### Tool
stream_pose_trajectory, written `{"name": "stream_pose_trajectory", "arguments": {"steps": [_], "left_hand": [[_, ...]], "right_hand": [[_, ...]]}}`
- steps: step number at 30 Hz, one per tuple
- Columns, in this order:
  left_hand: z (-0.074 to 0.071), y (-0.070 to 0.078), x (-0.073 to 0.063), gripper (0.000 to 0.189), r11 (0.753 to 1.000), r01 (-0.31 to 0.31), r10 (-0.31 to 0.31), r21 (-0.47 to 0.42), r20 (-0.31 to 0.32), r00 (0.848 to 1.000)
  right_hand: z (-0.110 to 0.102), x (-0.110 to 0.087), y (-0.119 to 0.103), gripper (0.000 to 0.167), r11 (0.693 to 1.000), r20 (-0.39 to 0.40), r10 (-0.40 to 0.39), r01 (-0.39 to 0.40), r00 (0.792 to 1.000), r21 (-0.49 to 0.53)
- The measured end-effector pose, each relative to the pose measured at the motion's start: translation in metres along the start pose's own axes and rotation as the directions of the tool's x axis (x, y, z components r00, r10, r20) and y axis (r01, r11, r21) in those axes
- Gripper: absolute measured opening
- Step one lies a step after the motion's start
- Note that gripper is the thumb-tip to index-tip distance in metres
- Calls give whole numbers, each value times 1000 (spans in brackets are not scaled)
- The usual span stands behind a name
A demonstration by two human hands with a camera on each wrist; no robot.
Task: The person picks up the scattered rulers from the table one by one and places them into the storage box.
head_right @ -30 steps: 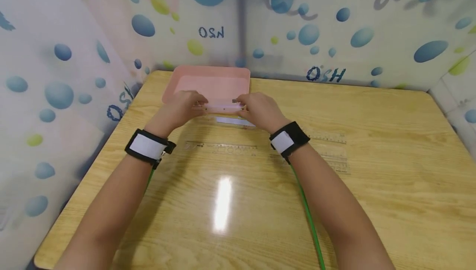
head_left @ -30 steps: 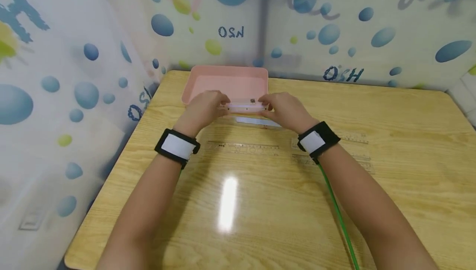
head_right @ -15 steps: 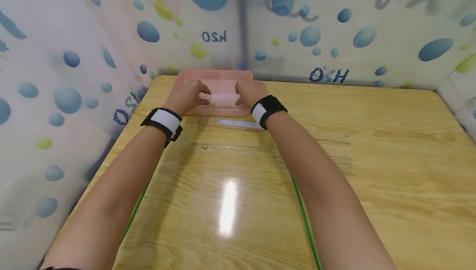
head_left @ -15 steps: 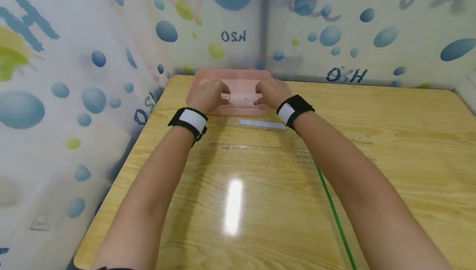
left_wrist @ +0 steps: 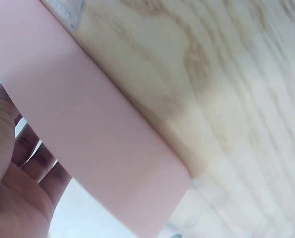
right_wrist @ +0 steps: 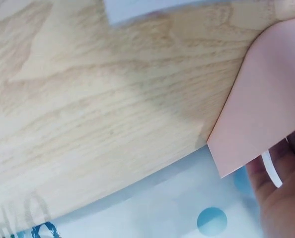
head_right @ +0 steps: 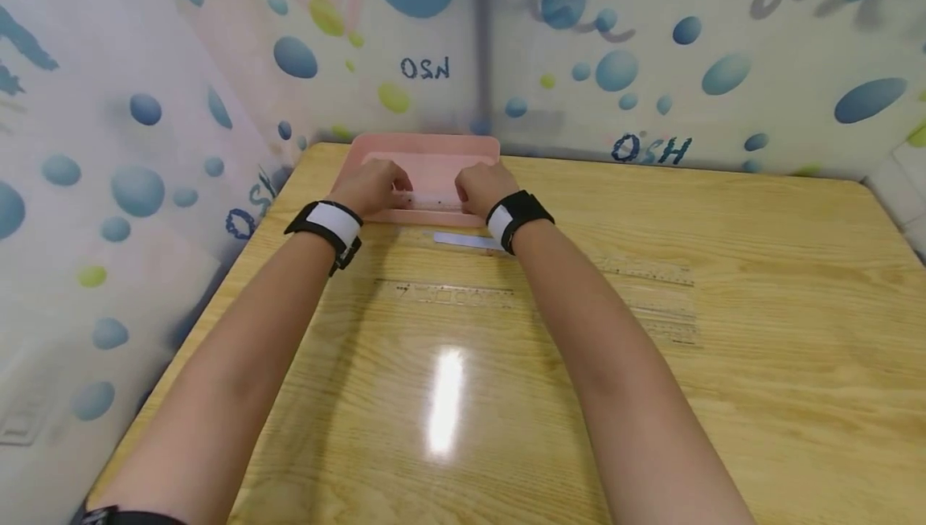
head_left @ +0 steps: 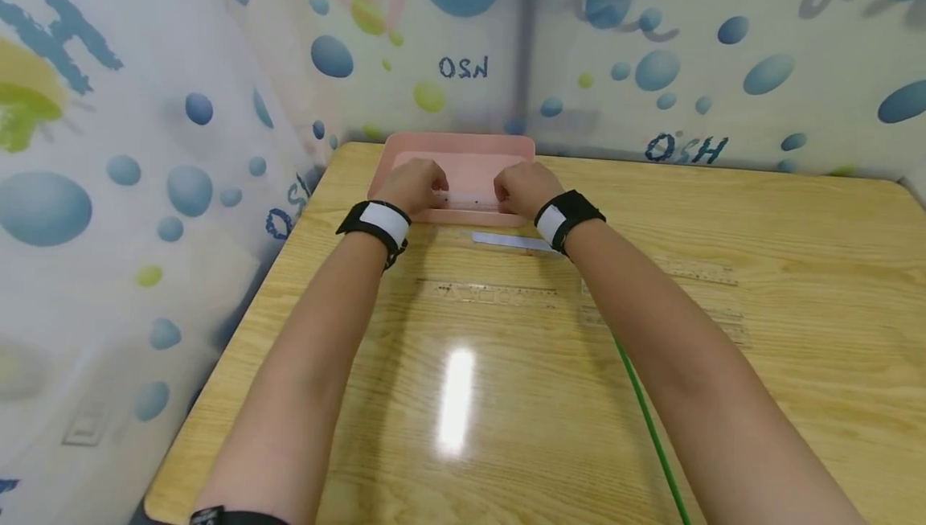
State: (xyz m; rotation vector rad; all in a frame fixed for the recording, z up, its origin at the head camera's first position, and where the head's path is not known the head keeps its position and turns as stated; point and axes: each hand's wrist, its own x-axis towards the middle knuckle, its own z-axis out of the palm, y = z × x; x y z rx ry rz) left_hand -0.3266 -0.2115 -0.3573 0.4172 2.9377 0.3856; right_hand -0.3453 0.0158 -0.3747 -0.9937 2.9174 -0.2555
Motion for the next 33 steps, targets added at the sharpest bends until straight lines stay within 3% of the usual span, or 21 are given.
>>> {"name": "stream_pose_trajectory", "arguments": {"steps": [11, 13, 15, 18, 20, 25, 29, 33], "left_hand": [[0, 8, 6, 23, 1000, -14, 13, 17, 48, 999], [1, 8, 5, 23, 999, -24, 24, 22, 7, 1000], [-2, 10, 1, 21, 997, -54, 59, 51, -100, 993], [-9, 19, -9, 17, 993, -101, 114, 62, -273, 955], [-13, 28, -18, 17, 988, -143, 155, 61, -314, 937], [-3, 47, -42, 18, 974, -224, 222, 8, -186, 957], [17, 53, -56, 20, 967, -252, 255, 46, -123, 959], [33, 59, -65, 12, 969, -223, 230, 110, -63, 971]], "right_hand": [[-5, -6, 4, 14, 1000, 49, 6, -6, 999, -4], [-5, -9, 6, 16, 1000, 31, 4, -5, 1000, 18], [-6, -13, 8, 20, 998, -8, 16, -16, 1000, 54], [-11, -28, 9, 24, 988, -92, 74, -60, 993, 144], [-15, -43, 9, 26, 969, -135, 146, -114, 980, 220], [-24, -79, 6, 26, 924, -136, 270, -217, 953, 316], [-25, -99, 1, 31, 917, -9, 285, -270, 958, 294], [-21, -107, -2, 38, 927, 138, 265, -291, 954, 237]]}}
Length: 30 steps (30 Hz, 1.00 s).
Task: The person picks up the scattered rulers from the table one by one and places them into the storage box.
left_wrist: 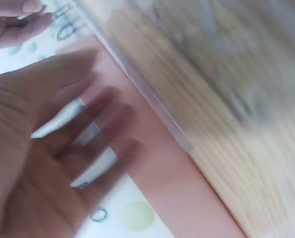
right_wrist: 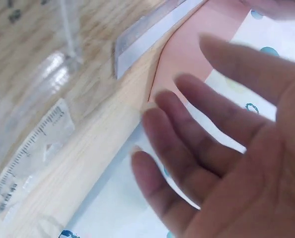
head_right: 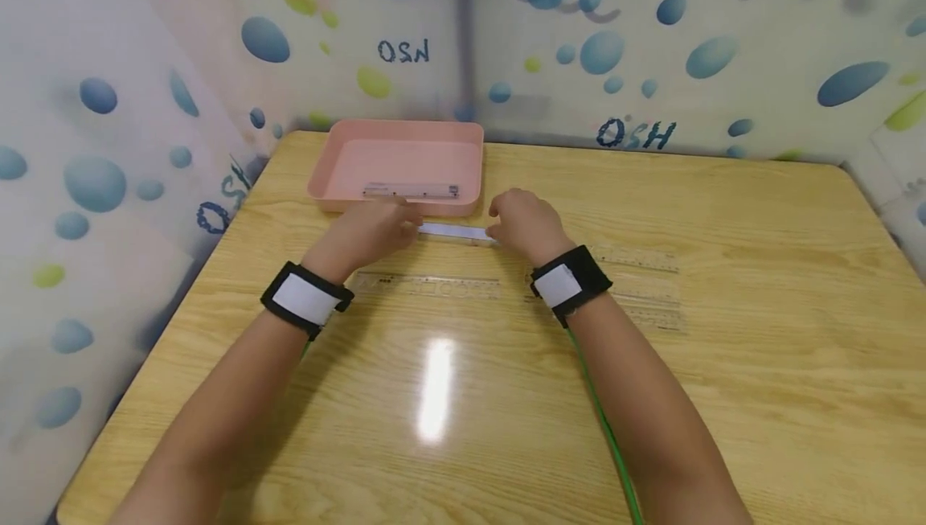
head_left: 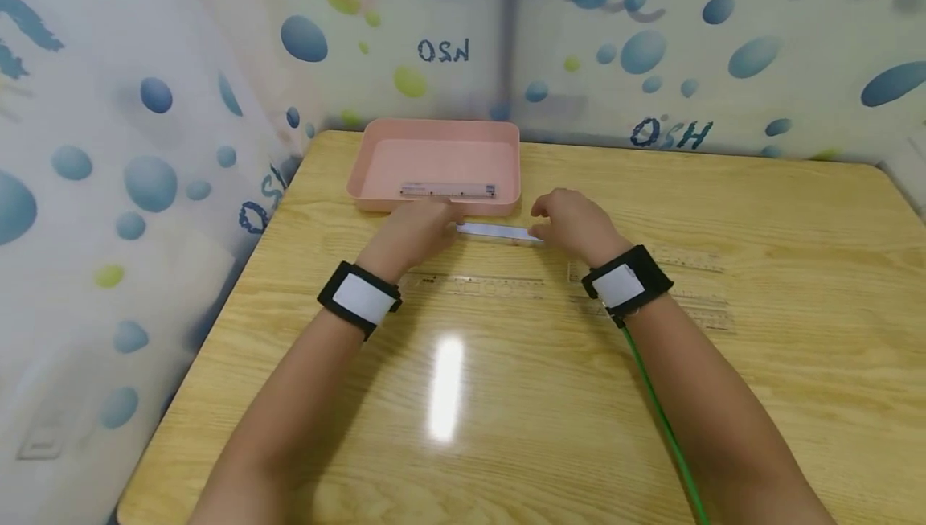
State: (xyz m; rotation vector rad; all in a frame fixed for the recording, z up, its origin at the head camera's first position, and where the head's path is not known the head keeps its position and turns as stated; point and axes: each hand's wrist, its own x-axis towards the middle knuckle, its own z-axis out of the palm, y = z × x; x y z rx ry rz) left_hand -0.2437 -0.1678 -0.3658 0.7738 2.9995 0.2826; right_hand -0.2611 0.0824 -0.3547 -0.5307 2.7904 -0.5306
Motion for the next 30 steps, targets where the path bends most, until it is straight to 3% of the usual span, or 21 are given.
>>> {"name": "stream_pose_trajectory", "arguments": {"steps": [3, 8, 20, 24, 30], "left_hand": [[5, 6, -4, 6, 998, 28, -30, 47, 28, 999], [6, 12, -5, 14, 997, 50, -53, 66, 43, 998], [10, 6, -1, 13, 990, 124, -120, -71, 66, 991], [11, 3, -2, 17, 988, 136, -132, -78, 53, 990], [12, -1, -2, 25, 976, 153, -146, -156, 53, 988]], "right_hand": [[4, -1, -1, 41, 999, 54, 3, -1, 999, -36], [11, -2, 4, 40, 997, 49, -23, 27, 999, -78], [15, 1, 12, 33, 995, 45, -91, 93, 995, -43], [15, 2, 13, 33, 996, 51, -86, 88, 995, -33], [13, 3, 14, 30, 998, 72, -70, 69, 995, 14]]}}
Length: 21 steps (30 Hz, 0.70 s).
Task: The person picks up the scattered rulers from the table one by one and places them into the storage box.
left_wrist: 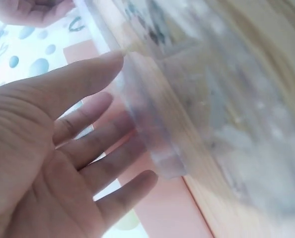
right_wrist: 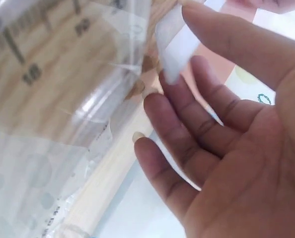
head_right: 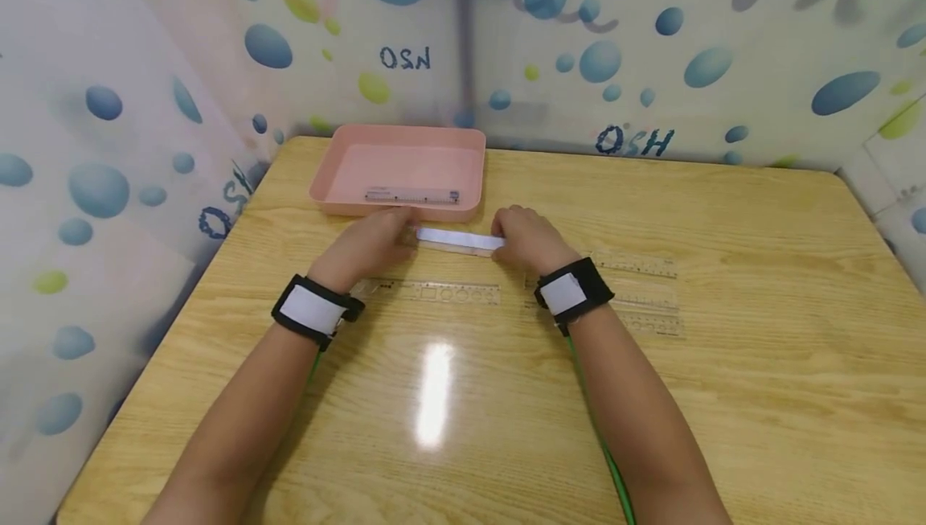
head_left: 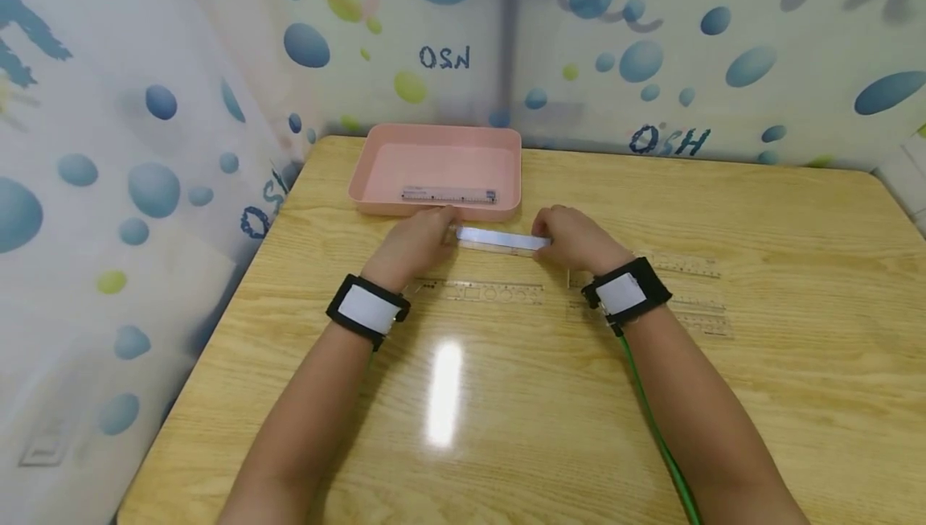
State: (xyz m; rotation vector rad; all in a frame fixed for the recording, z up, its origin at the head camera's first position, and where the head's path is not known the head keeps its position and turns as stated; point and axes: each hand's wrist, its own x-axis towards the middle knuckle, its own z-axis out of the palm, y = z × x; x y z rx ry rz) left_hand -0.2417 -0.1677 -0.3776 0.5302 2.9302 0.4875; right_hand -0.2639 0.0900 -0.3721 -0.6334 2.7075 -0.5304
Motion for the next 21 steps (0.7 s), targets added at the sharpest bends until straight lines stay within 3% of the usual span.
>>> {"name": "stream_pose_trajectory", "arguments": {"steps": [9, 16, 18, 21], "left_hand": [[-4, -3, -3, 19, 996, -72, 74, 43, -56, 996], [-8, -9, -2, 26, 996, -89, 89, 9, -38, 995], [-10, -10, -3, 29, 996, -85, 84, -20, -46, 995], [-14, -11, -6, 29, 995, -74, 69, -62, -67, 995]], "right_hand": [[-4, 0, 10, 16, 983, -29, -52, 57, 998, 177], [-10, -3, 13, 23, 918, -101, -6, 46, 995, 395], [-12, -5, 12, 26, 920, -126, -12, 61, 992, 387], [-14, -8, 9, 33, 953, -158, -77, 120, 984, 278]]}}
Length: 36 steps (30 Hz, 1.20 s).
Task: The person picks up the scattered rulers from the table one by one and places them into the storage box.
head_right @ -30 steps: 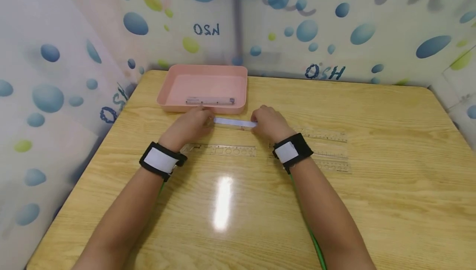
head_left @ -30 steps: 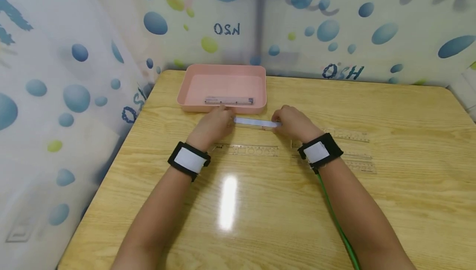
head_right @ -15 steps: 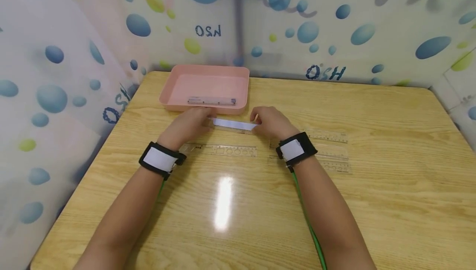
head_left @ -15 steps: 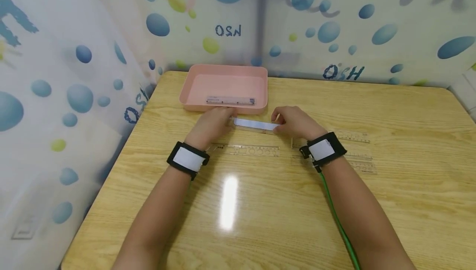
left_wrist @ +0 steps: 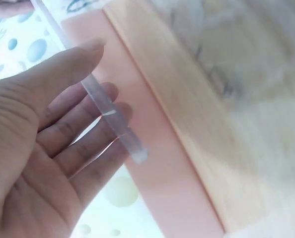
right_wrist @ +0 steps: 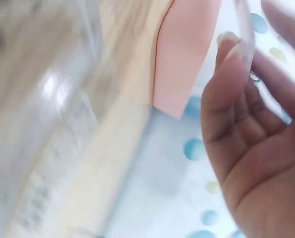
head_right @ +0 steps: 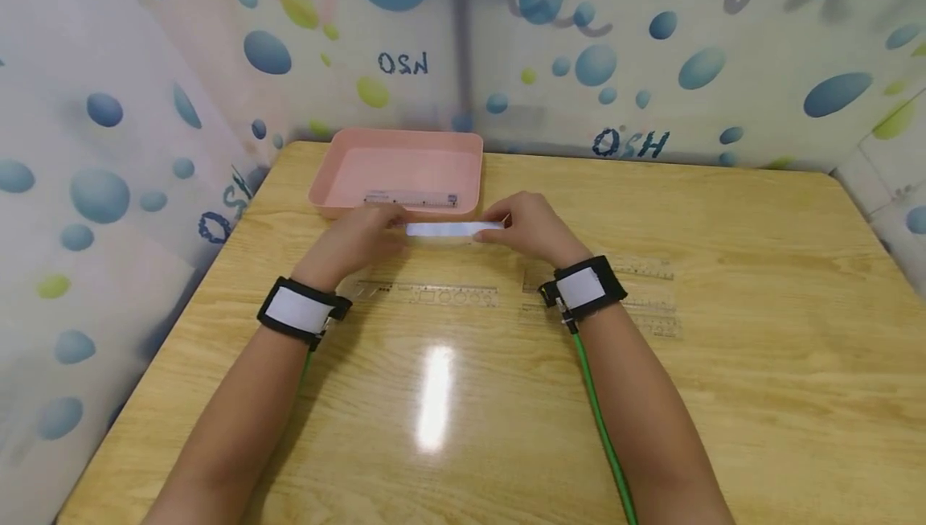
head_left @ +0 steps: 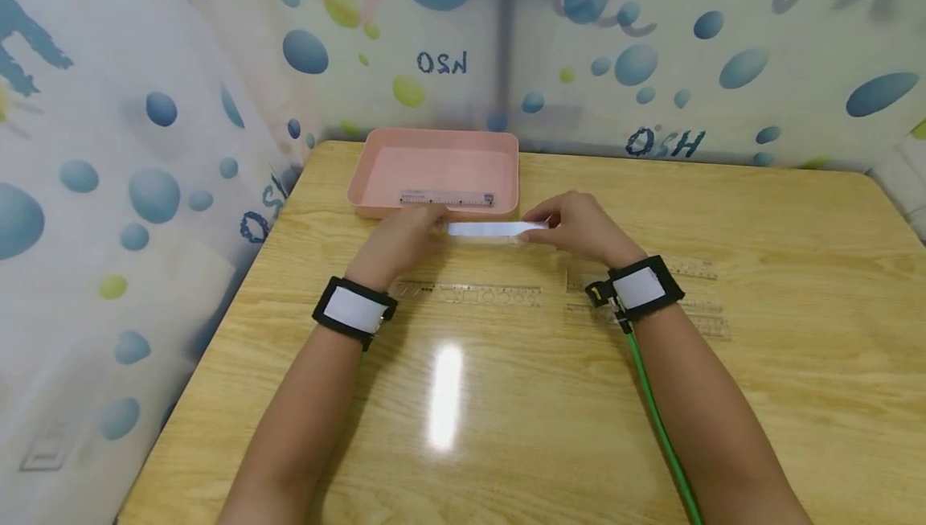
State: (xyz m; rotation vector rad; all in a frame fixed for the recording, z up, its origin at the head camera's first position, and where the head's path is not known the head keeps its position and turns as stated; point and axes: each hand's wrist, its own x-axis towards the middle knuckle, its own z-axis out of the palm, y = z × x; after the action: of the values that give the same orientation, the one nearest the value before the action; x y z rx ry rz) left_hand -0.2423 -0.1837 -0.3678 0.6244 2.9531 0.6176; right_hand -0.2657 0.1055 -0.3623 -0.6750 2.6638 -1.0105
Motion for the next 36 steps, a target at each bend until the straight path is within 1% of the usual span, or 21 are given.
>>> {"name": "stream_pose_trajectory", "arguments": {"steps": [1, 3, 6, 8, 10, 13, 15, 17, 19, 20, 21, 22, 25, 26, 29, 32, 34, 36], "left_hand": [[-2, 0, -1, 28, 1000, 2, -2, -6, -7, 1000], [-8, -1, -2, 25, 1000, -6, 7, 13, -19, 1000], [-21, -1, 3, 26, 998, -15, 18, 63, -44, 999], [-31, -4, 11, 28, 995, -21, 28, 100, -71, 997], [-39, -9, 22, 32, 990, -15, 28, 138, -94, 995], [-47, -18, 40, 37, 982, -19, 39, 190, -101, 994], [-47, -28, 51, 37, 975, -22, 43, 219, -92, 995], [-46, -38, 59, 36, 977, -6, 22, 213, -74, 997], [-44, -48, 65, 36, 982, 18, -8, 190, -49, 999], [-43, -54, 67, 35, 985, 33, -28, 171, -29, 999], [-42, -58, 68, 34, 987, 50, -49, 150, -7, 999], [-41, -62, 69, 33, 990, 63, -65, 129, 14, 998], [-36, -71, 72, 31, 992, 91, -97, 84, 71, 993], [-35, -74, 73, 32, 992, 101, -107, 73, 84, 991], [-34, -80, 75, 33, 992, 112, -118, 62, 96, 988], [-34, -83, 75, 33, 993, 111, -115, 47, 97, 989], [-35, -83, 76, 33, 992, 119, -122, 29, 106, 987], [-34, -82, 77, 33, 990, 142, -142, 12, 120, 983]], "right_hand": [[0, -1, -2, 36, 999, -2, -29, 29, 1000, -44], [0, -1, -6, 40, 987, -9, -82, 80, 997, -139], [-2, 3, -13, 41, 955, -45, -136, 119, 990, -271], [-4, 11, -19, 42, 925, -78, -176, 137, 981, -355], [-7, 21, -23, 44, 894, -104, -204, 142, 973, -426], [-8, 41, -25, 44, 847, -111, -213, 127, 971, -516], [-5, 57, -24, 39, 802, -93, -212, 118, 973, -586], [-1, 73, -24, 34, 742, -56, -219, 129, 974, -658], [5, 88, -24, 30, 698, -13, -226, 152, 974, -700], [8, 94, -23, 30, 680, 11, -224, 165, 975, -714], [12, 98, -23, 30, 674, 30, -213, 170, 976, -719], [15, 102, -22, 29, 677, 47, -197, 170, 979, -716], [21, 106, -20, 29, 711, 65, -135, 142, 989, -689], [23, 106, -20, 30, 727, 64, -114, 127, 991, -675], [25, 106, -23, 28, 773, 49, -84, 96, 995, -627], [25, 106, -26, 27, 808, 44, -59, 74, 997, -585], [25, 108, -26, 27, 825, 49, -40, 60, 998, -562], [25, 110, -23, 27, 839, 54, -14, 41, 998, -542]]}}
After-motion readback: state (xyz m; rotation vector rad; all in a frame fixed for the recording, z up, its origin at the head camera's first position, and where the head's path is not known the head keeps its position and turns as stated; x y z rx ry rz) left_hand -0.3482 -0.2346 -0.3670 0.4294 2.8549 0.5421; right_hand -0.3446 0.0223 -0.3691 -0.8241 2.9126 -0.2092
